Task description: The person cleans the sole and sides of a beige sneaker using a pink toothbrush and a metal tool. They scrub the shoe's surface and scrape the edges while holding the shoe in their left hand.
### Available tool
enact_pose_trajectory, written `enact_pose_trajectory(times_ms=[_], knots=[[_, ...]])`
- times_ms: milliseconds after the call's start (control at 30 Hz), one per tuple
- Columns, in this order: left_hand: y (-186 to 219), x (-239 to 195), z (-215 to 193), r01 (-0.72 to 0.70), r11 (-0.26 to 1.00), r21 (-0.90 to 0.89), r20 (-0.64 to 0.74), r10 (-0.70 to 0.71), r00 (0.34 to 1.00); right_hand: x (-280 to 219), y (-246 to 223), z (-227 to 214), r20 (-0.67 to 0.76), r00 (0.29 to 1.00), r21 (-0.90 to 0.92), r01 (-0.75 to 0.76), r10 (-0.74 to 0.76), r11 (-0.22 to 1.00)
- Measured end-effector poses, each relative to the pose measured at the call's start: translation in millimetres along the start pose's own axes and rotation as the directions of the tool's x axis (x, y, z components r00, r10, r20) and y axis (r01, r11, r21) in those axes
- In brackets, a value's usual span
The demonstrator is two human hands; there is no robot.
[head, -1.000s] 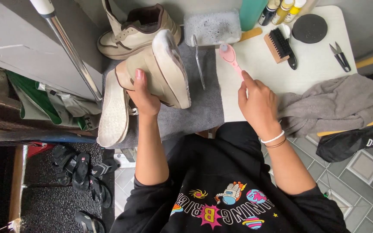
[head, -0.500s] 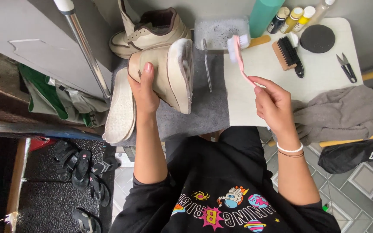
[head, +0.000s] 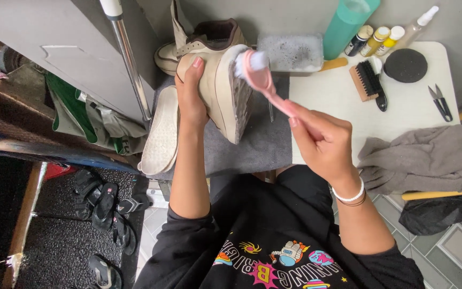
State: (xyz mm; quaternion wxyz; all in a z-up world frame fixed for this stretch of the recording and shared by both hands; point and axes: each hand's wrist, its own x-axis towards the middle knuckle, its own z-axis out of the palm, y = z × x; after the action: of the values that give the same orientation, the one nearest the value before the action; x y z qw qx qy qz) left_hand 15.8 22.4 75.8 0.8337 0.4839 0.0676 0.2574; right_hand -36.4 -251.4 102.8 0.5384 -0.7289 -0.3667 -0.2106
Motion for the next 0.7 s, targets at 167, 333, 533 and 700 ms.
enact_pose_trajectory(times_ms=[167, 333, 533, 700], knots=[[10, -3, 5, 0.002, 1.000, -0.029, 0.033, -0.001, 0.999, 22, -15, -11, 0.008, 1.000, -0.036, 0.025, -0.024, 0.999], [29, -29, 11, -0.027, 0.999, -0.021, 0.053, 0.028, 0.998, 34, -20, -35, 0.112, 0.979, 0.080, -0.181, 0.172, 0.980], [-16, -55, -21, 0.095, 0.987, 0.127, -0.012, -0.095, 0.995, 65, -44, -75, 0.317, 0.832, -0.188, -0.415, 0.455, 0.890], [-34, -71, -25, -0.203, 0.954, 0.219, 0.210, 0.157, 0.965, 82, -86, -96, 0.392, 0.659, -0.392, -0.511, 0.642, 0.765]])
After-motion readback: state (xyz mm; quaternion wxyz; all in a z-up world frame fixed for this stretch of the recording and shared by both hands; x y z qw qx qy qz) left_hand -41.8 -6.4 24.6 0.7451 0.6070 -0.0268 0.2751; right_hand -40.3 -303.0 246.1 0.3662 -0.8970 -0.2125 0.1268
